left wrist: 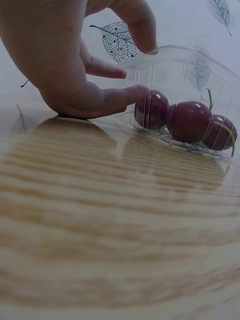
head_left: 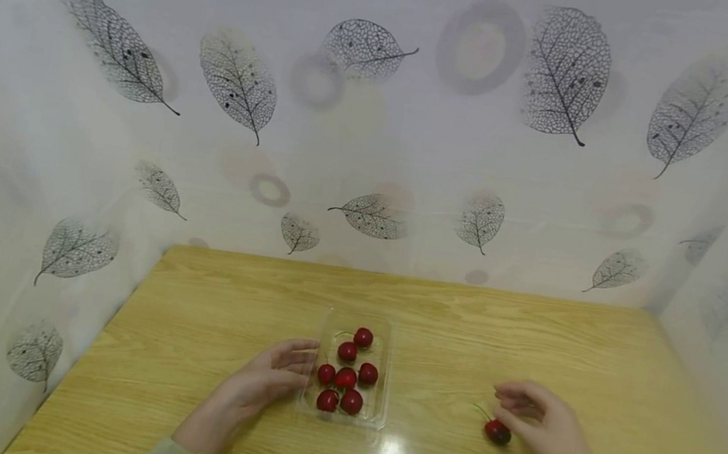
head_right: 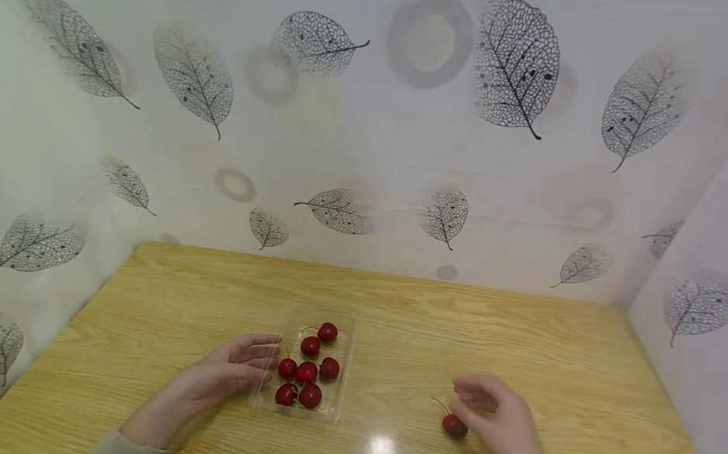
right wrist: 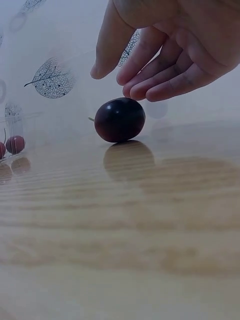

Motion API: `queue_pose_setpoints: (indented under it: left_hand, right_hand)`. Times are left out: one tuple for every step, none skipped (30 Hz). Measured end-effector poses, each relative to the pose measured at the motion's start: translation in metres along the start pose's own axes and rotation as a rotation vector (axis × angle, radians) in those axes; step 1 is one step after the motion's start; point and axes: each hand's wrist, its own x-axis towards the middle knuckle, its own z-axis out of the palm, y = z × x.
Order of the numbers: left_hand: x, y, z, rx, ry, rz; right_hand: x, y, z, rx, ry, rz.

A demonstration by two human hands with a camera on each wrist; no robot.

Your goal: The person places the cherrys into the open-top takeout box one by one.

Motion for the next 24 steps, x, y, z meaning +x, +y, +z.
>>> queue_pose_setpoints:
  left_hand:
    - [0.000,0.000,0.000,0.000,0.000,0.000]
    - [0.000,0.000,0.000,0.001,-0.001,0.001]
    - [0.000,-0.001,0.000,0.002,-0.001,0.002]
    - [0.000,-0.001,0.000,0.003,-0.001,0.002]
    - [0.000,-0.001,0.000,0.003,0.000,0.002]
    - [0.000,-0.001,0.000,0.003,0.001,0.003]
    - [0.000,-0.001,0.000,0.004,0.001,0.003]
    - [0.000,-0.001,0.001,0.003,0.002,0.002]
    - [0.000,-0.001,0.001,0.003,0.003,0.000]
    - [0.000,-0.001,0.001,0.003,0.002,-0.002]
    - [0.000,-0.001,0.001,0.003,0.003,-0.002]
    - [0.000,-0.001,0.001,0.004,0.004,-0.004]
    - [0.000,-0.001,0.001,0.004,0.004,-0.005]
    - [0.000,-0.001,0.001,0.004,0.004,-0.006]
    - [0.000,0.000,0.001,0.005,0.004,-0.006]
    - [0.000,0.000,0.001,0.007,0.005,-0.005]
    - [0.000,0.000,0.001,0.008,0.006,-0.005]
    - [0.000,0.000,0.001,0.008,0.005,-0.005]
    - [0.000,0.000,0.001,0.008,0.005,-0.004]
    - [0.000,0.000,0.001,0.008,0.004,-0.002]
    - [0.000,0.000,0.001,0.008,0.005,-0.003]
    - [0.000,0.000,0.000,0.008,0.005,-0.002]
    - [0.000,0.001,0.000,0.007,0.005,-0.002]
    - [0.000,0.001,0.000,0.006,0.004,-0.001]
  right_hand:
    - [-0.001,0.000,-0.001,0.001,-0.002,-0.001]
    - [-0.001,0.001,-0.001,-0.002,-0.006,0.001]
    - [-0.002,0.002,-0.002,-0.006,-0.012,0.005]
    - [-0.002,0.002,-0.002,-0.006,-0.017,0.009]
    - [-0.003,0.002,-0.002,-0.009,-0.024,0.016]
    - [-0.004,0.003,-0.002,-0.012,-0.030,0.022]
    - [-0.005,0.003,-0.002,-0.017,-0.037,0.022]
    - [-0.005,0.003,-0.002,-0.024,-0.042,0.022]
    - [-0.006,0.003,-0.002,-0.031,-0.043,0.024]
    - [-0.007,0.003,-0.002,-0.040,-0.043,0.028]
    - [-0.007,0.003,-0.003,-0.051,-0.045,0.033]
    - [-0.008,0.003,-0.003,-0.058,-0.047,0.037]
    - [-0.008,0.003,-0.003,-0.063,-0.048,0.045]
    - [-0.009,0.004,-0.002,-0.065,-0.048,0.056]
    - [-0.010,0.004,-0.002,-0.064,-0.051,0.064]
    - [-0.010,0.004,-0.002,-0.062,-0.058,0.067]
    - [-0.011,0.005,-0.001,-0.055,-0.068,0.070]
    - [-0.012,0.006,-0.001,-0.048,-0.076,0.073]
    - [-0.013,0.007,-0.001,-0.042,-0.086,0.074]
    - [-0.013,0.009,-0.001,-0.037,-0.098,0.071]
    - [-0.014,0.010,-0.001,-0.034,-0.106,0.065]
    - [-0.014,0.011,-0.001,-0.029,-0.116,0.065]
    - [-0.015,0.012,-0.001,-0.028,-0.127,0.062]
    - [-0.015,0.013,-0.001,-0.027,-0.131,0.055]
